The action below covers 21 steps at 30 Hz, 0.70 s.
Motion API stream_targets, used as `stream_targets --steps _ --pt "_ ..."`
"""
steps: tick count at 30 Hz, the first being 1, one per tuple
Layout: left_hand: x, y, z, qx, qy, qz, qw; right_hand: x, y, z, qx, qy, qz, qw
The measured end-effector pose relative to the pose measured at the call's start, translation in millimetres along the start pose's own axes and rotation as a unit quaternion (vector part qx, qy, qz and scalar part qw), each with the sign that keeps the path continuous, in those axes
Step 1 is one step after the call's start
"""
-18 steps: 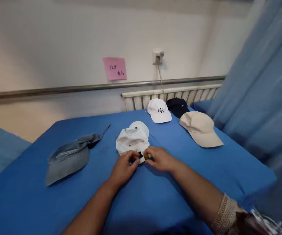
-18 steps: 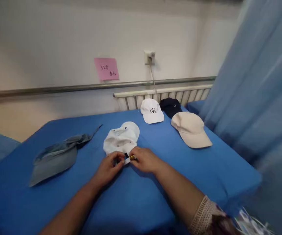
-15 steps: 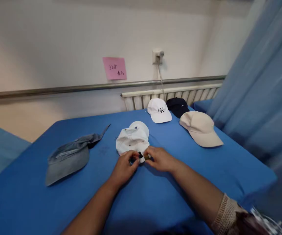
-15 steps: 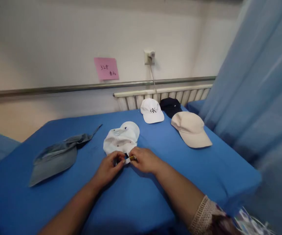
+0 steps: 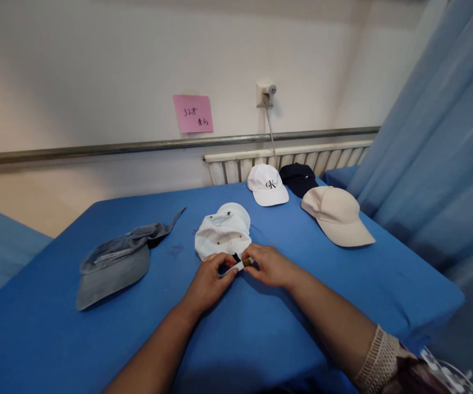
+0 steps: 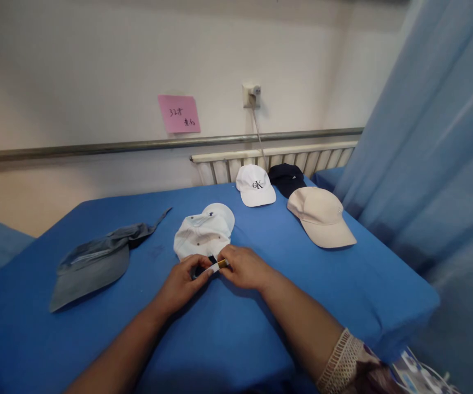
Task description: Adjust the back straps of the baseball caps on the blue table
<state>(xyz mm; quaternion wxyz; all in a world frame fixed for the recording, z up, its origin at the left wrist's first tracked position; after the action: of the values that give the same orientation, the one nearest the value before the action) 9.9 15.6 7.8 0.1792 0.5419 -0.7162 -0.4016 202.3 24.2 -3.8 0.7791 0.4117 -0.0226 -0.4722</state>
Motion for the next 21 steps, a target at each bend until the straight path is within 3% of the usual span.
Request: stream_targets --steps 8,14,21 --pt "-0.6 -4.0 0.7 0.005 -0.024 0.011 1.0 -0.2 -6.8 0.4 0.022 0.017 0.012 1.0" --pt "-1.1 -12.2 5.2 0.012 0.008 -0.005 1.0 -1.4 -12.3 0.1 0.03 0.018 0.016 0.999" --pt "-0.9 2.0 2.4 -0.03 -0.007 -0.011 0.999 -0.7 -7.1 -2.1 0.02 0.003 0.0 1.0"
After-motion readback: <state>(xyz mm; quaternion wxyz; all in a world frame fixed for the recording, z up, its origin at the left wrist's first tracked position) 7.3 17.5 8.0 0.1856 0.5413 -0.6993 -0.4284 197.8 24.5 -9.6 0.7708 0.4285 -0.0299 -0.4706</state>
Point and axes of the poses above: each hand's wrist, its own x-axis away from the middle knuckle, its own y-axis out of the back of the hand, z = x × y, the point moved 2 cm from there along -x, towards the middle knuckle, and after that the axes turned 5 degrees about -x, right-handed, at the moved point
